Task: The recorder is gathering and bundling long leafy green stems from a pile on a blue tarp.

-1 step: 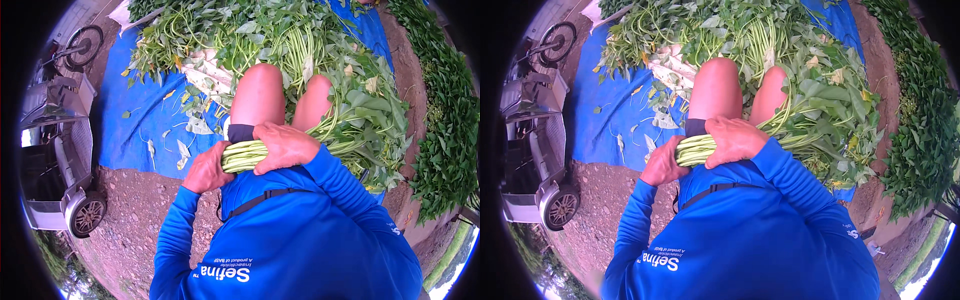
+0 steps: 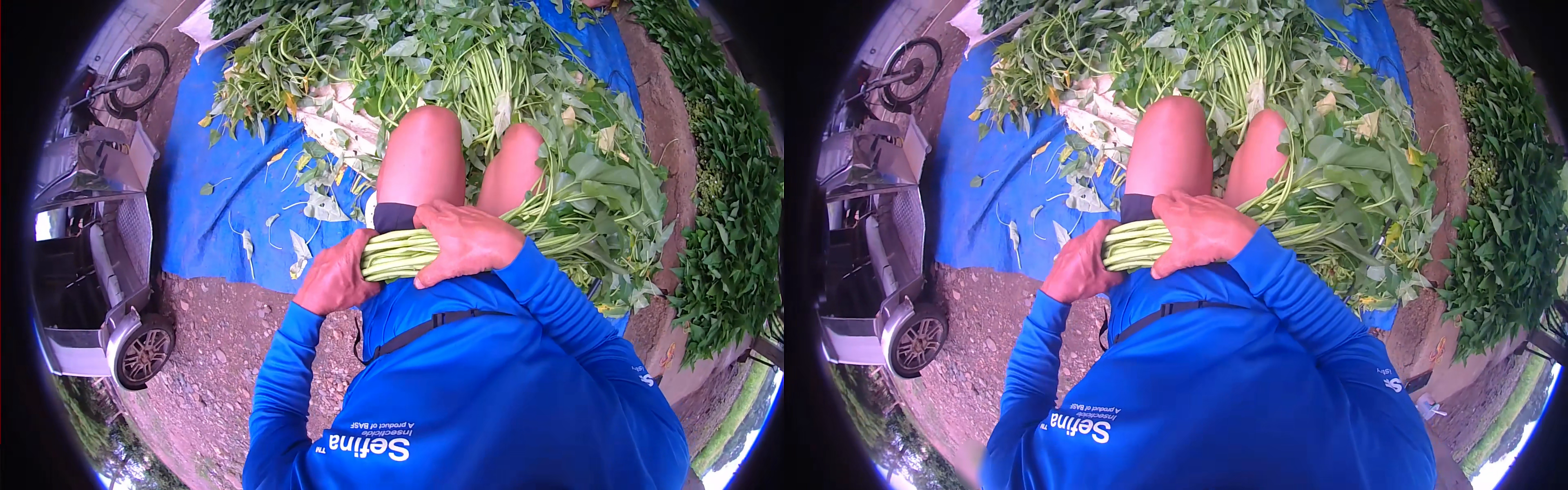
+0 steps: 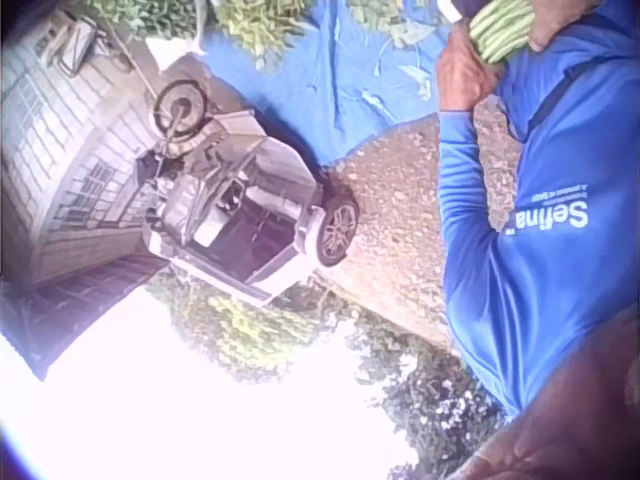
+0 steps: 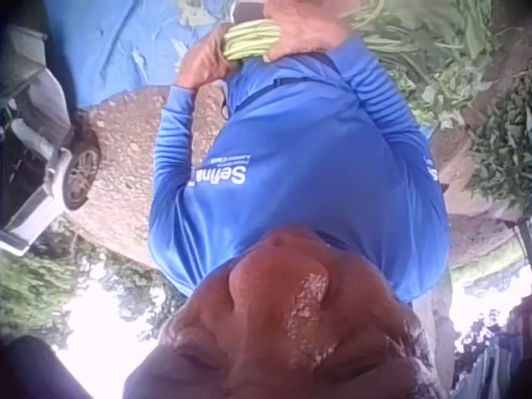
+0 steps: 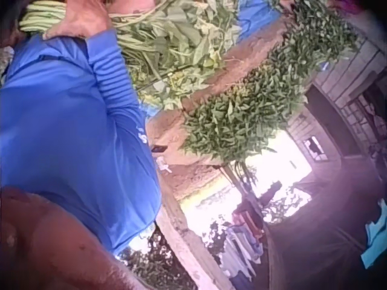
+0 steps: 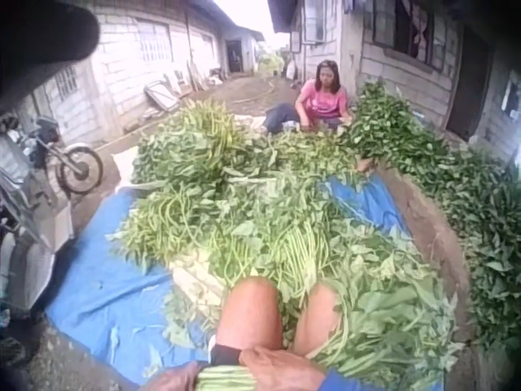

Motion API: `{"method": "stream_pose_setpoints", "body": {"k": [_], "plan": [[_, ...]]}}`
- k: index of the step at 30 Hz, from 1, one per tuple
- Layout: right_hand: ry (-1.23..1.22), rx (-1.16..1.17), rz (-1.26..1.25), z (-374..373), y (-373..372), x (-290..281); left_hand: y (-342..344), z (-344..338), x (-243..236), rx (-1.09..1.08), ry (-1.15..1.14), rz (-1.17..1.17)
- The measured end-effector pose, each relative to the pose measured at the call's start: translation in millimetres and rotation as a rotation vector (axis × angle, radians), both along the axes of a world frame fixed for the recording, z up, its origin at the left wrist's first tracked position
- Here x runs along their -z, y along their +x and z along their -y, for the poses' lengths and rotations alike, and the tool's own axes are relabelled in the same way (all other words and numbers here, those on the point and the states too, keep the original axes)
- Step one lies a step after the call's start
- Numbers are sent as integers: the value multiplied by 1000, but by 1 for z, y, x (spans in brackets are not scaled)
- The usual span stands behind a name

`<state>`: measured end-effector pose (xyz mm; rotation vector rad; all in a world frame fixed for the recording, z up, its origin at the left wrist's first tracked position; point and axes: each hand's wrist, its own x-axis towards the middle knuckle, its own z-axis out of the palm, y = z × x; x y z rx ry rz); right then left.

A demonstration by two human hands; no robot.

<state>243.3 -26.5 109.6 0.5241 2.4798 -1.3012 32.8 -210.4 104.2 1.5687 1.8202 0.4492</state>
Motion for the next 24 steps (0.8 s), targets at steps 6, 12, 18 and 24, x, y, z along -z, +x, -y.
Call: {"method": "stream_pose_setpoints", "body": {"k": [6, 12, 18, 24], "plan": [[65, 215, -226, 0, 18, -22, -13, -62, -78, 291, 243, -448], [303, 268, -153, 6, 8, 9, -47, -94, -13, 471, 397, -420], [475, 328, -219, 28, 3, 10, -58, -90, 18, 397, 532, -430], [147, 266, 72, 3, -13, -2, -48, -74, -38, 373, 543, -610]]}}
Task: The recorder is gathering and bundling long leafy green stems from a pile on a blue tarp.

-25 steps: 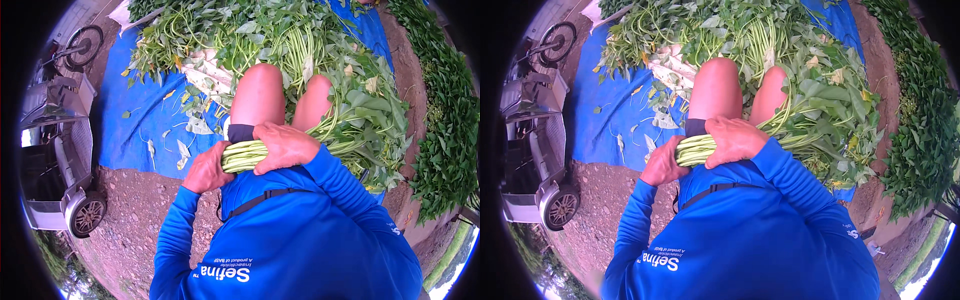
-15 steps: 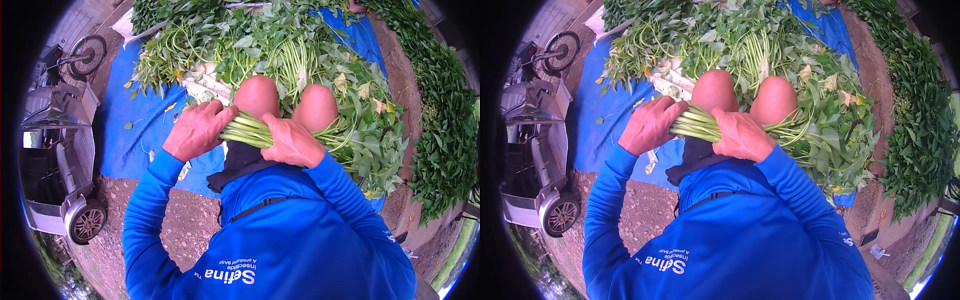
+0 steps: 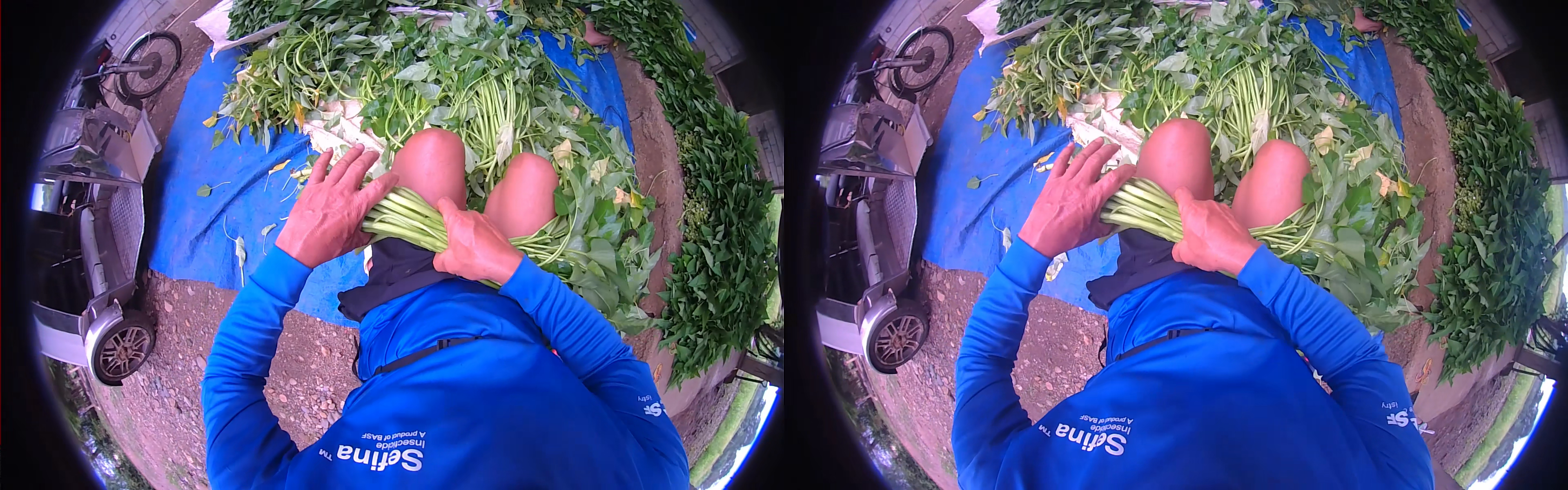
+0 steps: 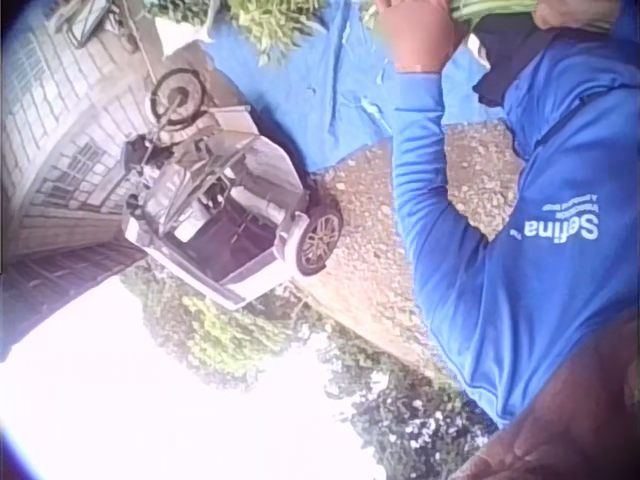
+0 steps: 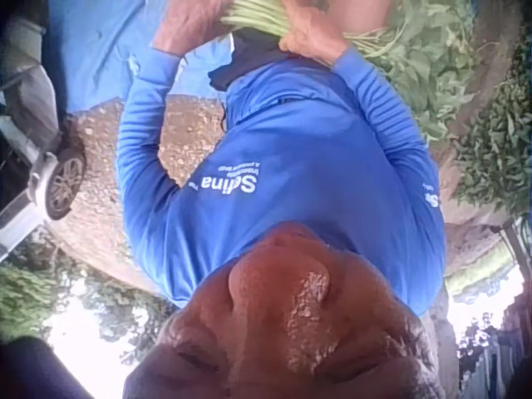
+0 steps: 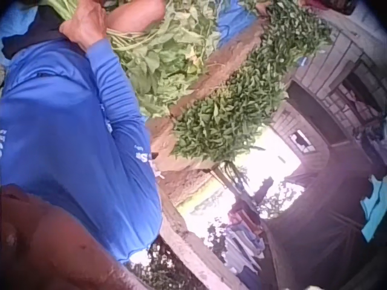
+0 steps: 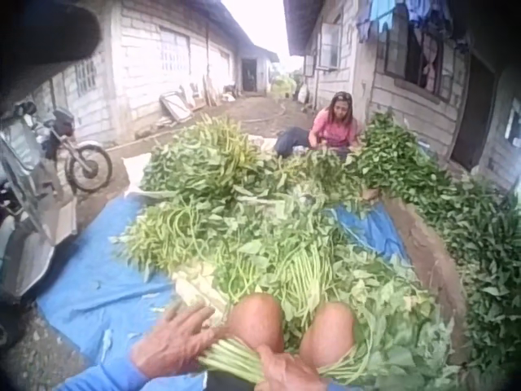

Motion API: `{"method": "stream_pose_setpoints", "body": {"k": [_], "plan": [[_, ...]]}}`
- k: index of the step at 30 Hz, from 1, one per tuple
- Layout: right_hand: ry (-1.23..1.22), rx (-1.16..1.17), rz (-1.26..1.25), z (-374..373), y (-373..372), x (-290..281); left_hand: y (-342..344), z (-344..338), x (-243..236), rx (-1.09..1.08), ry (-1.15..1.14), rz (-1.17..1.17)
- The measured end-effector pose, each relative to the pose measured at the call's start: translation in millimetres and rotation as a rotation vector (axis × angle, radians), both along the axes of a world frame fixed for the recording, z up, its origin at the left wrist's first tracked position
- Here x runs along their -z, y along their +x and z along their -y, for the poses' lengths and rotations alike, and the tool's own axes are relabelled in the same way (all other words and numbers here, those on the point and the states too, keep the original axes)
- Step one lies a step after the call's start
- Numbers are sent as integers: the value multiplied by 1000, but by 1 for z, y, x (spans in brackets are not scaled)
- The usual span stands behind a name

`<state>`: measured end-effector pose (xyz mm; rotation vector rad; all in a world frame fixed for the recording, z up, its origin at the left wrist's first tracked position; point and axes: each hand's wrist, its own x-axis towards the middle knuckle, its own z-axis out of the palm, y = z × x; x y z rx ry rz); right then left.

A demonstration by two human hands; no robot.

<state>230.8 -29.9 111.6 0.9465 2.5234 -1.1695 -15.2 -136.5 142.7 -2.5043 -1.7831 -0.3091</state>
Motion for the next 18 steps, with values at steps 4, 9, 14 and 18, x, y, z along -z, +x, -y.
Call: {"method": "stream_pose_setpoints", "body": {"k": [4, 9, 14, 18], "plan": [[-269, 83, -178, -28, 7, 23, 8, 29, -63, -256, 259, 30], [-705, 213, -433, -59, 23, -2, 31, 79, -27, -608, -259, 1461], [-812, 256, -401, -67, 20, -59, 80, -9, 22, -108, -271, 1816], [-759, 173, -432, -77, 29, -84, 95, -84, -1, 210, -293, 2035]]}}
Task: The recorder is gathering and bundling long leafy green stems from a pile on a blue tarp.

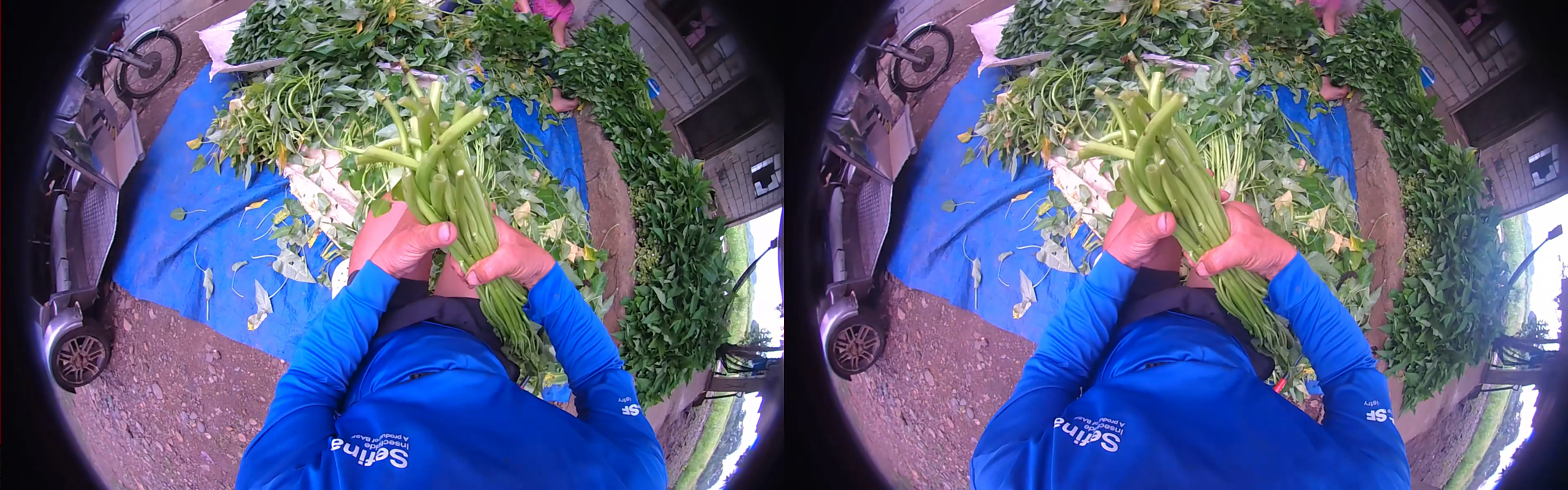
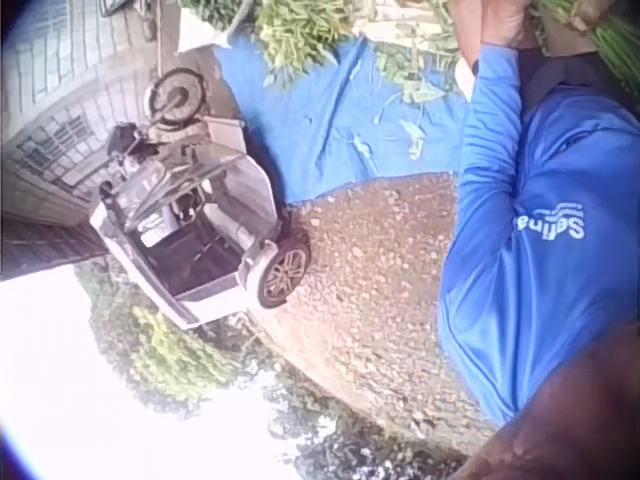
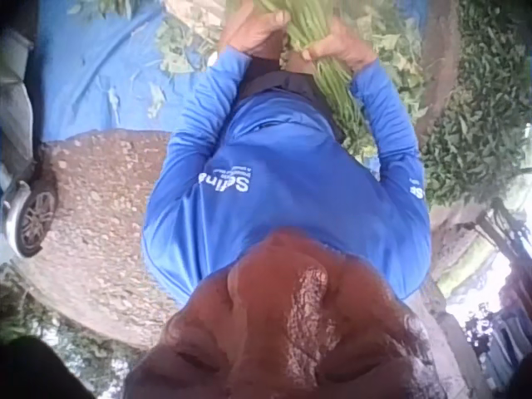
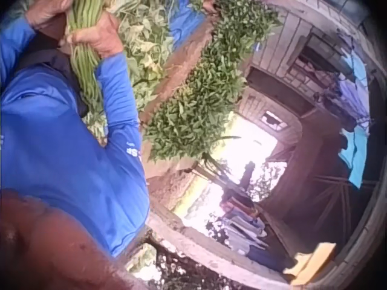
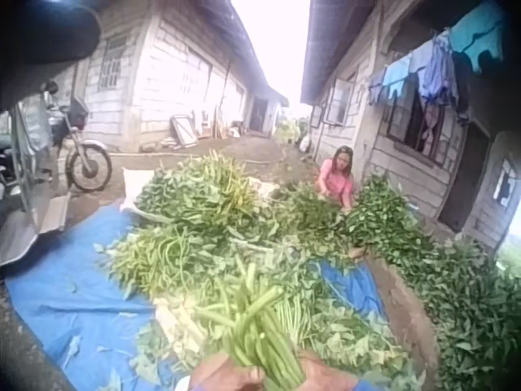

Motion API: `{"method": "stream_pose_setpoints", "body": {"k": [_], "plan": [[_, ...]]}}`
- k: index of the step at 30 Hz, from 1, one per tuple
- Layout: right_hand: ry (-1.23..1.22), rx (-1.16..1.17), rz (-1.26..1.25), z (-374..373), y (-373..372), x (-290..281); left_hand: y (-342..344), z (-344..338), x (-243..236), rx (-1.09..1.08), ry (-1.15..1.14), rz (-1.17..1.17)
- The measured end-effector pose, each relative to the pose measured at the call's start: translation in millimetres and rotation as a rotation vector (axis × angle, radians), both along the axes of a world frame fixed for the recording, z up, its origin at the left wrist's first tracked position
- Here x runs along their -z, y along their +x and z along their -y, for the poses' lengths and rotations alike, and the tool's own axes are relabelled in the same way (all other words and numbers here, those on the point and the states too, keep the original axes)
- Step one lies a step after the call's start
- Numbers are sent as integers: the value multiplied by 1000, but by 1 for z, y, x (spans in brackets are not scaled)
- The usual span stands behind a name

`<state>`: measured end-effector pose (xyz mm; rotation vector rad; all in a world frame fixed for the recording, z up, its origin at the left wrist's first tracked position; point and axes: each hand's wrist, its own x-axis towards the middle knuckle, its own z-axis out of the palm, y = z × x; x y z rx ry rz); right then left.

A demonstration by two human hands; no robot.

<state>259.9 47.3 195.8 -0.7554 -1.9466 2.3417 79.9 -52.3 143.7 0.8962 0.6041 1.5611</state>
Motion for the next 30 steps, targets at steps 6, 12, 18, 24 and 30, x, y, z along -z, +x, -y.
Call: {"method": "stream_pose_setpoints", "body": {"k": [6, 12, 18, 24, 30], "plan": [[306, 80, -195, -19, -20, -80, 13, -50, -67, -220, 291, 68], [602, -39, -559, 17, -96, -159, -48, 15, -226, -396, 400, -520], [1064, -217, -511, 49, -57, -53, -35, 29, -225, 146, -111, -1159], [575, 9, 24, 86, 109, 84, 27, 11, -15, 533, -368, -630], [364, 563, 467, 82, 220, -11, 92, -7, 33, 628, -519, -1084]]}}
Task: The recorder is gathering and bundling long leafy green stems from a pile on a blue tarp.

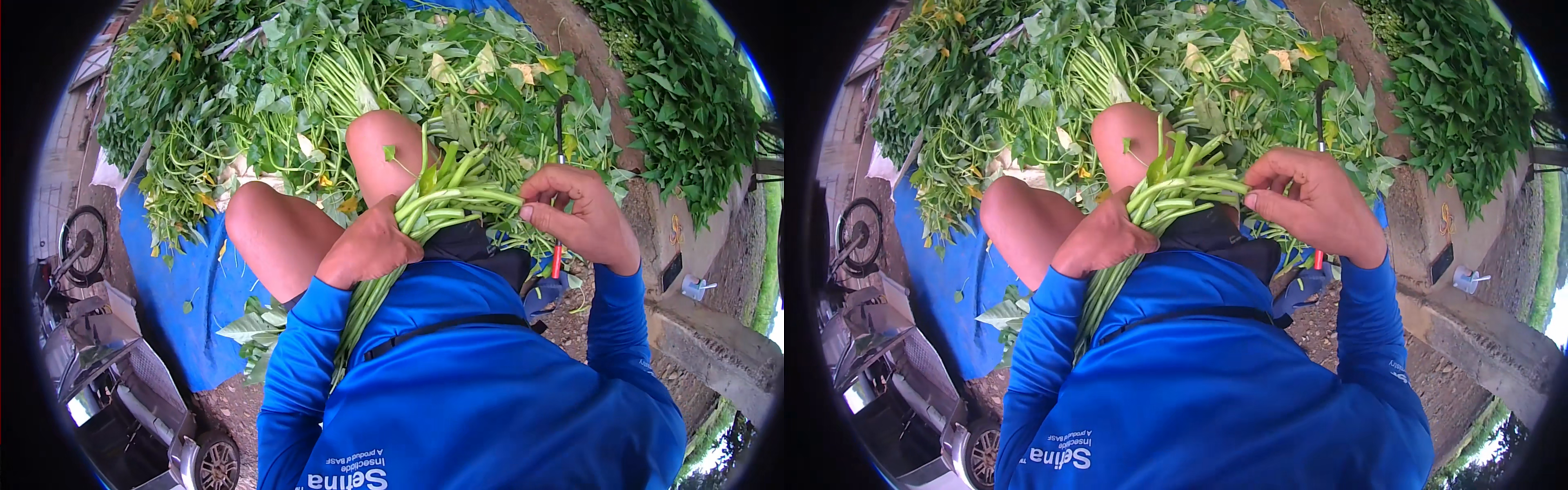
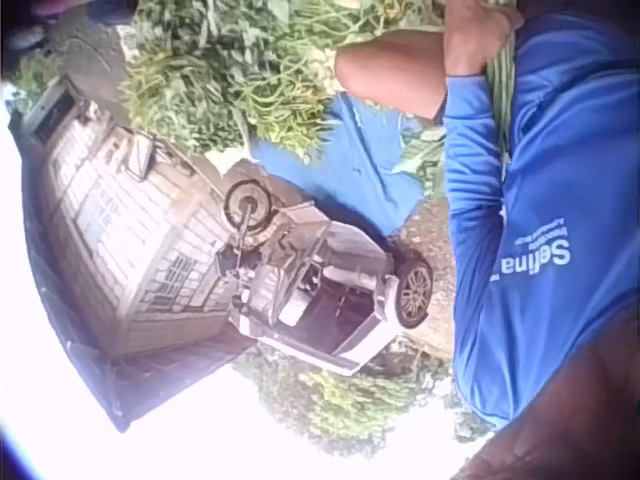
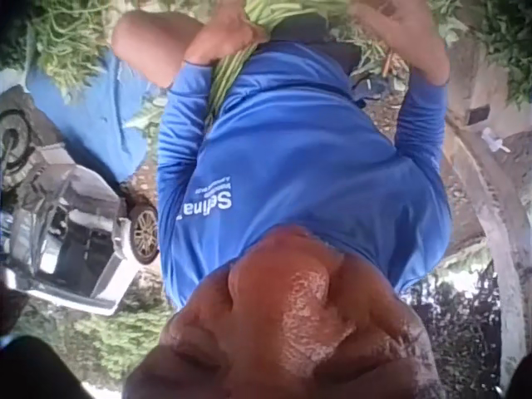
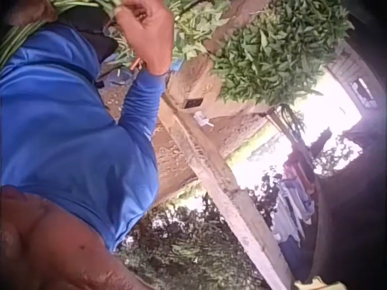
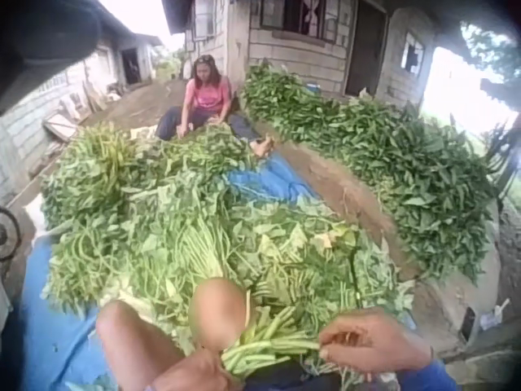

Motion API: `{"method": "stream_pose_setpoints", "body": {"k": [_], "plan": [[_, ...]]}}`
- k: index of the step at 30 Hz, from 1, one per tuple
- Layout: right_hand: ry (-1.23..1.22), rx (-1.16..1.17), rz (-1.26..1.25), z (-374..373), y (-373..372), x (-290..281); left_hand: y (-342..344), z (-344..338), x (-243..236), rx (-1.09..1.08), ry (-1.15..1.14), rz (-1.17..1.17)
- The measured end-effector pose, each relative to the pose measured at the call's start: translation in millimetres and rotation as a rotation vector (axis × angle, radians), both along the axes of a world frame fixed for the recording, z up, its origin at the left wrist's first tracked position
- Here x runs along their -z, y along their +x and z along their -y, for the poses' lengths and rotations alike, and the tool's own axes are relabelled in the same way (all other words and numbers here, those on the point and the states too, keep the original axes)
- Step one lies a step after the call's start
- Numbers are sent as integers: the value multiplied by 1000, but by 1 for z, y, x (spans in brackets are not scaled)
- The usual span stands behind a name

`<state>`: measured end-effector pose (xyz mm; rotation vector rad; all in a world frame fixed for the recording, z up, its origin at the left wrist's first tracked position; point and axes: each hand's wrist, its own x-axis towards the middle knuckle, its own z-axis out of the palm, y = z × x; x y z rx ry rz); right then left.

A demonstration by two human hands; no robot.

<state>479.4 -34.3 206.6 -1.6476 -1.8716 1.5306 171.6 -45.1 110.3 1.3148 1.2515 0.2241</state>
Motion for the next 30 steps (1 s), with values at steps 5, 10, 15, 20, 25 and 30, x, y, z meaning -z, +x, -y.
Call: {"method": "stream_pose_setpoints", "body": {"k": [5, 10, 15, 20, 25, 30], "plan": [[706, -304, -63, -21, -41, 18, 8, 1, -3, 14, 23, -75], [809, -598, 131, -44, -59, 42, 0, 9, 7, -16, 69, -205], [939, -589, 141, -68, -70, 43, -6, 7, -5, -16, 59, -255], [645, -788, 142, -63, -92, 45, -13, 0, -6, -23, 15, -253], [747, -805, 175, -65, -93, 58, -17, -3, 1, -45, 23, -245], [713, -837, 217, -70, -106, 39, -21, -1, -3, -32, 84, -170]]}}
